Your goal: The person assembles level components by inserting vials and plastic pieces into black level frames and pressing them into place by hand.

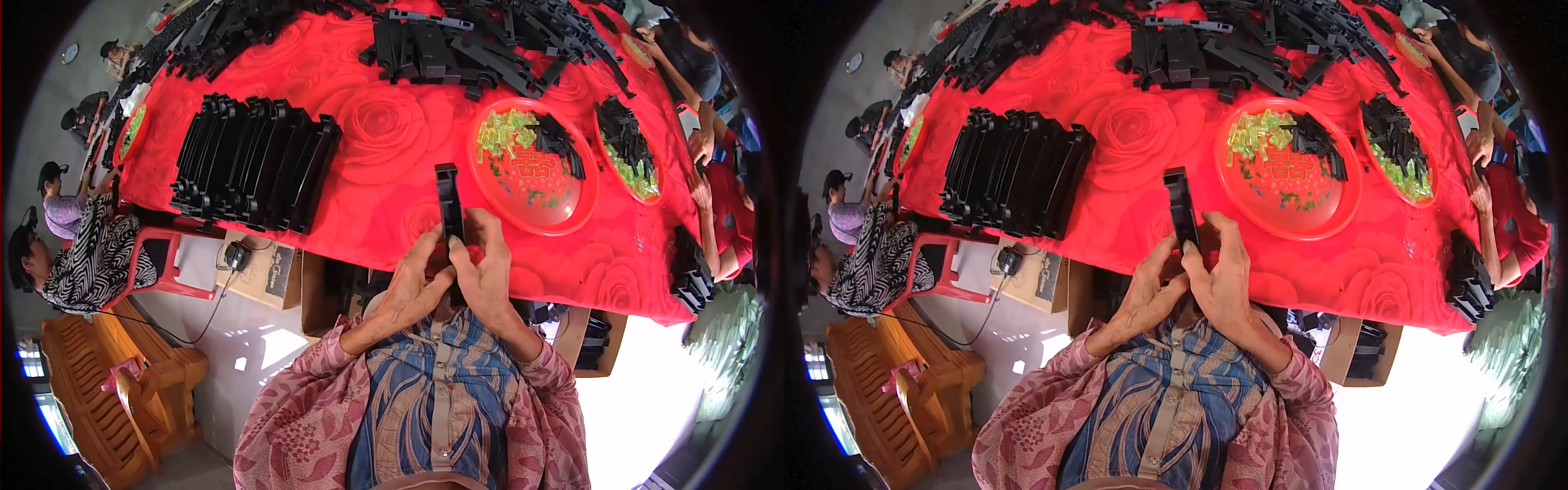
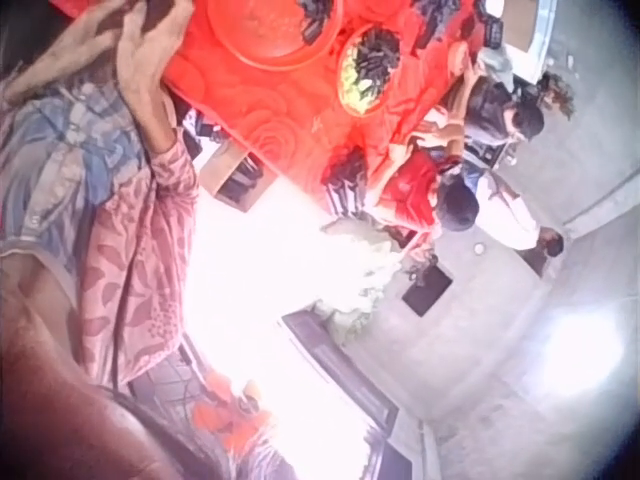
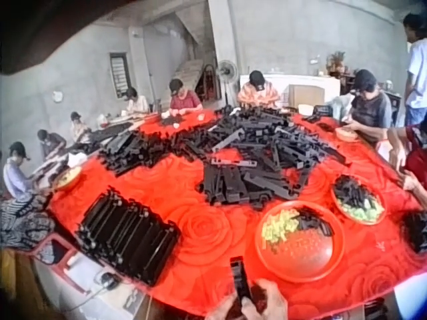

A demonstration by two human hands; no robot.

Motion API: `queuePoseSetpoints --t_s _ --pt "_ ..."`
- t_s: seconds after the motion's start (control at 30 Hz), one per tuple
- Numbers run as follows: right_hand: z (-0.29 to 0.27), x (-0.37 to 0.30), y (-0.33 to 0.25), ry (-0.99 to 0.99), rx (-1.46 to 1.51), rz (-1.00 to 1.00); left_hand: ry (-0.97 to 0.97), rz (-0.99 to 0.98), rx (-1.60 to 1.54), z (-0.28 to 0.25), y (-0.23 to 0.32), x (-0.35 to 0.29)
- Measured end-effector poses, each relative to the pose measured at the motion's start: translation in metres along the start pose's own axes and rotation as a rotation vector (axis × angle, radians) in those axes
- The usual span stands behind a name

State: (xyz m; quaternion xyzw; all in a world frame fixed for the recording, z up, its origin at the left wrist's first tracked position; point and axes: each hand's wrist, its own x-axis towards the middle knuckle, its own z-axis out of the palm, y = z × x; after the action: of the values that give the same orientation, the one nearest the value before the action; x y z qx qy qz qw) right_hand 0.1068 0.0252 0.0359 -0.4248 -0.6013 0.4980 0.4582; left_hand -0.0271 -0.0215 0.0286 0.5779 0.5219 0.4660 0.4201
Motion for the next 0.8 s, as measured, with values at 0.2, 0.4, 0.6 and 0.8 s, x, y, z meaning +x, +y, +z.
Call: queuePoseSetpoints --t_s 0.2,0.4,0.6,0.8 --pt "-0.020 0.010 -0.018 0.119 -0.383 -0.311 0.004 -0.199 -0.160 -0.015 -0.003 0.001" --pt "-0.049 0.018 -0.037 0.119 -0.551 -0.425 -0.203 -0.351 -0.303 -0.040 0.007 -0.005" --pt "-0.067 0.028 -0.051 -0.384 -0.480 -0.191 -0.381 -0.292 -0.151 -0.054 0.008 -0.004" --pt "-0.068 0.049 -0.058 -0.794 -0.692 -0.053 -0.312 -0.049 0.078 -0.061 0.007 0.013"
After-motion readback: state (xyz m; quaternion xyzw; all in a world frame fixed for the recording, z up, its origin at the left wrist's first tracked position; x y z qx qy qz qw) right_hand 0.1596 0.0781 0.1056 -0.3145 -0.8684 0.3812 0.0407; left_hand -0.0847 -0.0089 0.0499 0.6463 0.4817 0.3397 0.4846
